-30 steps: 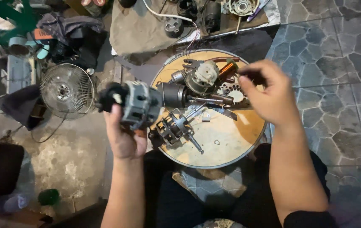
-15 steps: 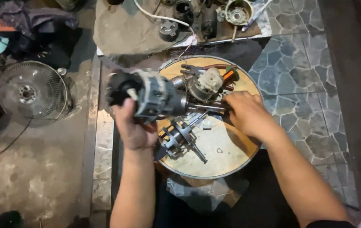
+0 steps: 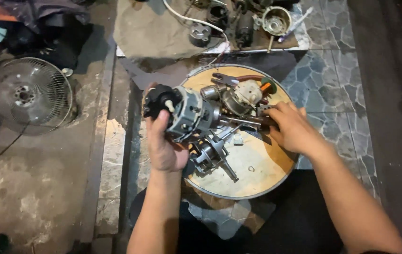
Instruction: The person holds a disassembled motor housing and uses a screwdriver to tighten screws on the casing. They rotate the motor to access different sides and continue securing the components before placing the motor on the table.
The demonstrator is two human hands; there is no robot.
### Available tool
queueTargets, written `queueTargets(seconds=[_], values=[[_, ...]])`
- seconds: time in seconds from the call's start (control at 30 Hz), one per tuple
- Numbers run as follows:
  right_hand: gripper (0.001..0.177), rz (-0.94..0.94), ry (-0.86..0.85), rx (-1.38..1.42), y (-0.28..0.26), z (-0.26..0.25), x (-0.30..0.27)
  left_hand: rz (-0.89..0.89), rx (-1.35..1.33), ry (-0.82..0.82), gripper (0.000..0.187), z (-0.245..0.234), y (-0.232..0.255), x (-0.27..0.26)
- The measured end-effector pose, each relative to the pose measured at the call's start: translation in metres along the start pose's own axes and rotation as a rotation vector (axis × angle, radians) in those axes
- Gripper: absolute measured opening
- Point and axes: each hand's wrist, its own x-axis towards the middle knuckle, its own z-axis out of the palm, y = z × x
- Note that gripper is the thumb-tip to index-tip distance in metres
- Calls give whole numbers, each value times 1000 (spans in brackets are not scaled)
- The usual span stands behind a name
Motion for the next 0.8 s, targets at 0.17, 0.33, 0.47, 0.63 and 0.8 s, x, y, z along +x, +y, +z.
queueTargets(seconds=[0.17, 0.33, 0.47, 0.63, 0.8], values=[[31, -20, 48, -62, 7, -9, -1, 19, 9, -2, 65, -6, 1, -2], [33, 81, 0, 67, 12, -30, -9, 25, 96, -47, 67, 4, 9, -4], [34, 255, -158, 88, -8, -75, -25, -18, 130, -44, 75, 16, 21, -7], [39, 254, -89, -25, 0, -102, -63, -26, 150, -64, 77, 13, 19, -7], [44, 232, 330, 861, -29, -72, -94, 36, 548, -8, 83, 17, 12, -12]])
